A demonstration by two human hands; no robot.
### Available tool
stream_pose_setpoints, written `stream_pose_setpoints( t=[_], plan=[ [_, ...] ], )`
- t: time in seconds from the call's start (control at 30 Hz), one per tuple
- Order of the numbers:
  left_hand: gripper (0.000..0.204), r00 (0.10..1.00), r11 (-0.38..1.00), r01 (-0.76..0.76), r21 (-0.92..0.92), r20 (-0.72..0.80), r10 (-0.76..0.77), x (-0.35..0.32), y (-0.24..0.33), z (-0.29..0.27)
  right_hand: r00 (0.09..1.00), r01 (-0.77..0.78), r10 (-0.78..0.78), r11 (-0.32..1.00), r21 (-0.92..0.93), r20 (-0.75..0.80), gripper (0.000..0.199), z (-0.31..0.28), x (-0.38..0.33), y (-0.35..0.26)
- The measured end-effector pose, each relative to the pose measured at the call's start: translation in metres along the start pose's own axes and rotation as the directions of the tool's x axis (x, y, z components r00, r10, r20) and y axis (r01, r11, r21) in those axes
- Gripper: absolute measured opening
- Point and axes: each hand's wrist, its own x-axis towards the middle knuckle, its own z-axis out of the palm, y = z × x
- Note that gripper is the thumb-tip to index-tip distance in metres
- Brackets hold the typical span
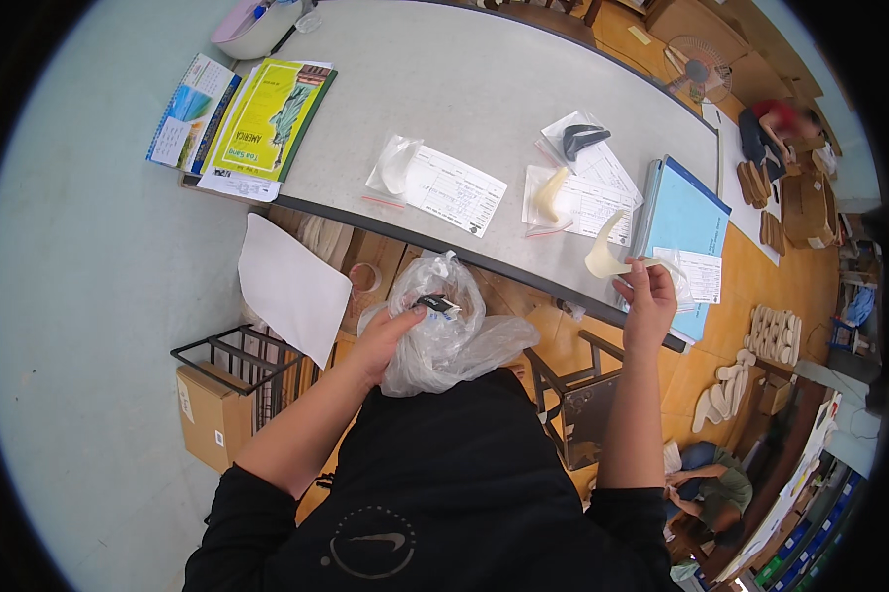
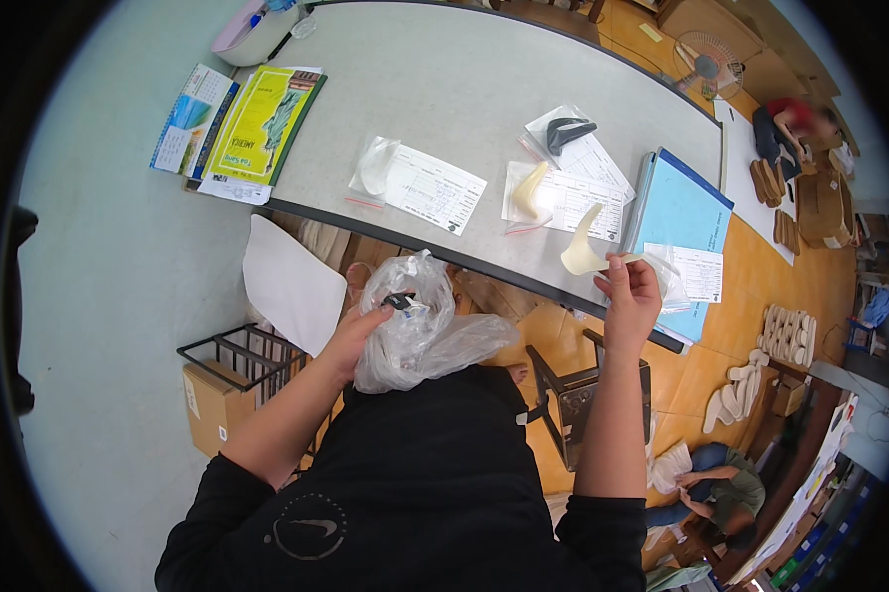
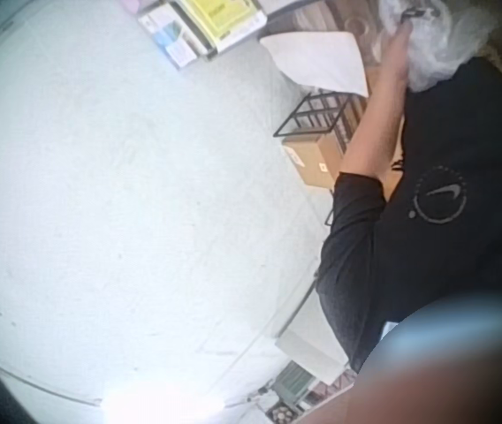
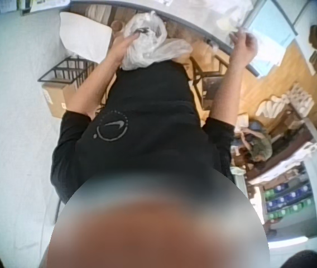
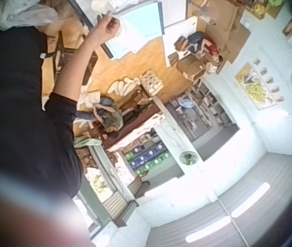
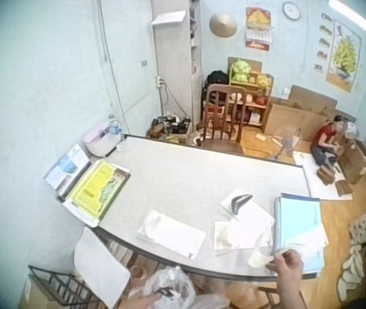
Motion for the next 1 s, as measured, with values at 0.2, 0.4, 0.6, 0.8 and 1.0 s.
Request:
stream_pose_setpoints(
  t=[0.2, 0.4, 0.6, 0.8, 1.0],
  plan=[
    [0.039, 1.0, 1.0, -0.014, -0.001, 0.003, 0.014, -0.002, -0.001, -0.003, 0.999, 0.029, -0.029, 0.999, -0.023, 0.02, 0.02, 0.007, -0.003, 0.0],
    [0.04, 1.0, 0.999, -0.018, -0.041, 0.011, 0.019, -0.002, -0.001, -0.003, 0.999, 0.035, -0.035, 0.999, -0.007, 0.031, 0.02, 0.01, -0.006, 0.002],
    [0.04, 0.999, 0.991, -0.03, -0.13, 0.007, 0.031, 0.0, 0.003, -0.009, 0.999, 0.02, -0.019, 1.0, -0.011, 0.037, 0.023, 0.015, -0.012, -0.001],
    [0.042, 0.992, 0.975, -0.05, -0.219, 0.106, 0.075, 0.001, 0.007, -0.008, 0.999, -0.039, 0.036, 0.995, 0.095, 0.036, 0.023, 0.019, -0.014, 0.002],
    [0.043, 0.98, 0.988, -0.117, -0.105, 0.146, 0.132, -0.001, 0.013, 0.006, 0.955, 0.16, -0.22, 0.948, 0.276, 0.2, 0.017, 0.032, -0.037, -0.024]
  ],
)
